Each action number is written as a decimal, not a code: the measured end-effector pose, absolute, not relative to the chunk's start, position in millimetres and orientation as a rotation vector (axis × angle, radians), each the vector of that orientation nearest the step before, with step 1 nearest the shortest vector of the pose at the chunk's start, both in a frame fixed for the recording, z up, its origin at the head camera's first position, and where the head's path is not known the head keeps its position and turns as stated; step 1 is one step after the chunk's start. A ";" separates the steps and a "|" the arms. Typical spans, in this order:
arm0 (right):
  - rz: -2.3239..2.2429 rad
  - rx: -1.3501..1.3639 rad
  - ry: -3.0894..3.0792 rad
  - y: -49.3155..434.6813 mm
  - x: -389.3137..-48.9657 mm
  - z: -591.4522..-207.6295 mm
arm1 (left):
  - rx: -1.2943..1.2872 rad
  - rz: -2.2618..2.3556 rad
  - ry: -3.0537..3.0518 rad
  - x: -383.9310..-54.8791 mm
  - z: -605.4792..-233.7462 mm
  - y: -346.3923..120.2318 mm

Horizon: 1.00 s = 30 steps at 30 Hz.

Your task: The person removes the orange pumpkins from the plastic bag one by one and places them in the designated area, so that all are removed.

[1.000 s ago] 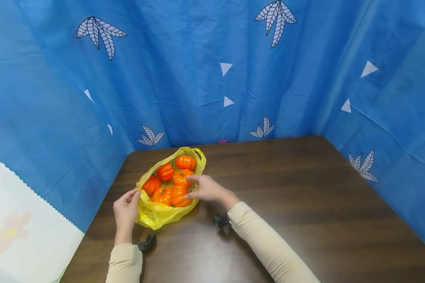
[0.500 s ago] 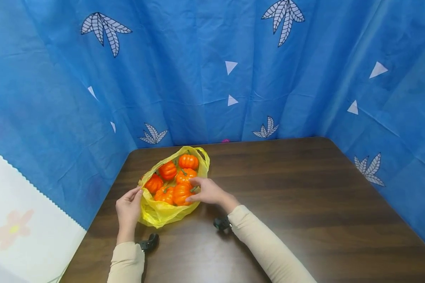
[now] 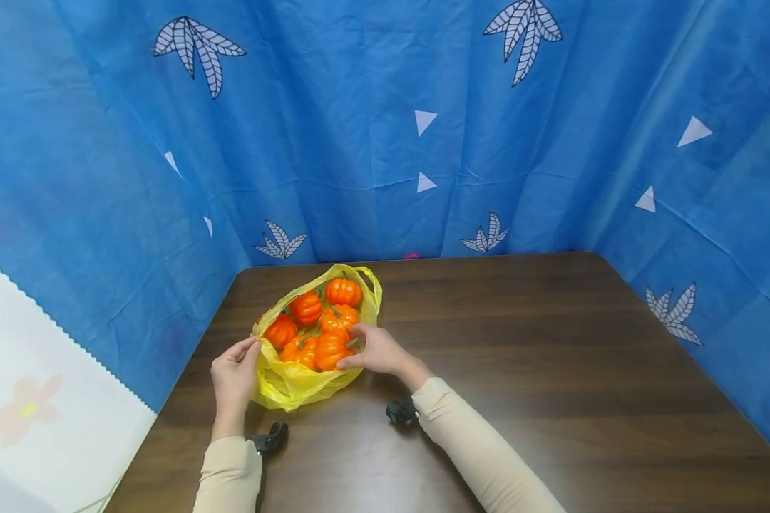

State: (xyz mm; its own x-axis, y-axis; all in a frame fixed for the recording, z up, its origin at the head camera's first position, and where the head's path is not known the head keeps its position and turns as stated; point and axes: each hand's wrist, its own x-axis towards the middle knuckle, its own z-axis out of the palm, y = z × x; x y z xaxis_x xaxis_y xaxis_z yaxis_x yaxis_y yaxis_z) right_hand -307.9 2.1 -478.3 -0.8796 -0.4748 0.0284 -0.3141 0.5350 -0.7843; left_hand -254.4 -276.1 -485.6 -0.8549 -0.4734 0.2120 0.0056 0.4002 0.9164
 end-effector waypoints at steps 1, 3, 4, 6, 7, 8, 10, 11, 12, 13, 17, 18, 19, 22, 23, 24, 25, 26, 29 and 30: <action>-1.263 -0.664 2.583 1.5 -308.0 -479.3 | 0.406 -1.452 -2.223 -254.4 -485.9 -276.2; -1.268 -0.652 2.581 0.3 -308.0 -481.7 | 0.418 -1.452 -2.225 -253.5 -486.0 -275.9; -1.274 -0.647 2.578 -0.3 -307.9 -482.9 | 0.424 -1.450 -2.228 -253.1 -486.2 -275.8; -1.274 -0.636 2.574 -1.3 -307.6 -485.3 | 0.429 -1.451 -2.229 -252.6 -486.2 -275.7; -1.273 -0.632 2.574 -1.6 -307.3 -486.3 | 0.427 -1.451 -2.232 -252.6 -486.4 -275.6; -1.271 -0.627 2.574 -1.9 -307.0 -487.3 | 0.422 -1.453 -2.232 -252.5 -486.2 -275.5; -1.268 -0.625 2.574 -2.3 -306.5 -488.6 | 0.411 -1.454 -2.233 -253.0 -485.9 -275.1; -1.264 -0.624 2.574 -2.5 -306.3 -489.1 | 0.407 -1.455 -2.229 -253.3 -485.7 -275.0; -1.264 -0.627 2.574 -2.8 -306.2 -489.6 | 0.401 -1.454 -2.222 -253.5 -485.3 -274.8; -1.266 -0.631 2.575 -3.2 -306.3 -490.0 | 0.400 -1.456 -2.217 -253.8 -485.1 -274.6; -1.260 -0.628 2.576 -4.2 -307.2 -491.4 | 0.396 -1.468 -2.203 -255.1 -484.1 -274.2; -1.263 -0.626 2.577 -4.3 -307.5 -491.8 | 0.397 -1.472 -2.204 -255.5 -484.0 -274.2; -1.265 -0.623 2.574 -4.2 -307.7 -491.9 | 0.401 -1.479 -2.206 -255.9 -484.1 -274.2; -1.278 -0.623 2.559 -3.9 -308.3 -493.0 | 0.420 -1.484 -2.210 -256.3 -484.4 -274.3; -1.286 -0.623 2.551 -3.8 -308.3 -493.4 | 0.423 -1.483 -2.210 -256.5 -484.7 -274.3; -1.294 -0.623 2.544 -3.6 -308.4 -493.7 | 0.425 -1.484 -2.211 -256.6 -484.9 -274.3; -1.303 -0.622 2.535 -3.4 -308.4 -494.0 | 0.423 -1.484 -2.211 -256.7 -485.1 -274.2; -1.311 -0.619 2.529 -3.3 -308.2 -494.4 | 0.420 -1.484 -2.212 -256.8 -485.5 -274.2; -1.340 -0.612 2.515 -3.1 -307.2 -495.4 | 0.412 -1.498 -2.205 -256.5 -487.4 -273.9; -1.344 -0.612 2.513 -3.2 -306.6 -496.0 | 0.413 -1.504 -2.202 -255.8 -488.2 -273.9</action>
State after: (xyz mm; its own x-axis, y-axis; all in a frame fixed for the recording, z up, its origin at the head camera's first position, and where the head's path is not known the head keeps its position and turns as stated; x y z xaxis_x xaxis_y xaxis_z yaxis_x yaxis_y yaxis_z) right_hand -306.6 -3.2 -496.0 -0.8875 -0.4607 -0.0027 -0.2536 0.4935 -0.8320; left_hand -255.8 -273.9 -488.2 -0.8588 -0.4769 0.1872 0.0010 0.3640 0.9314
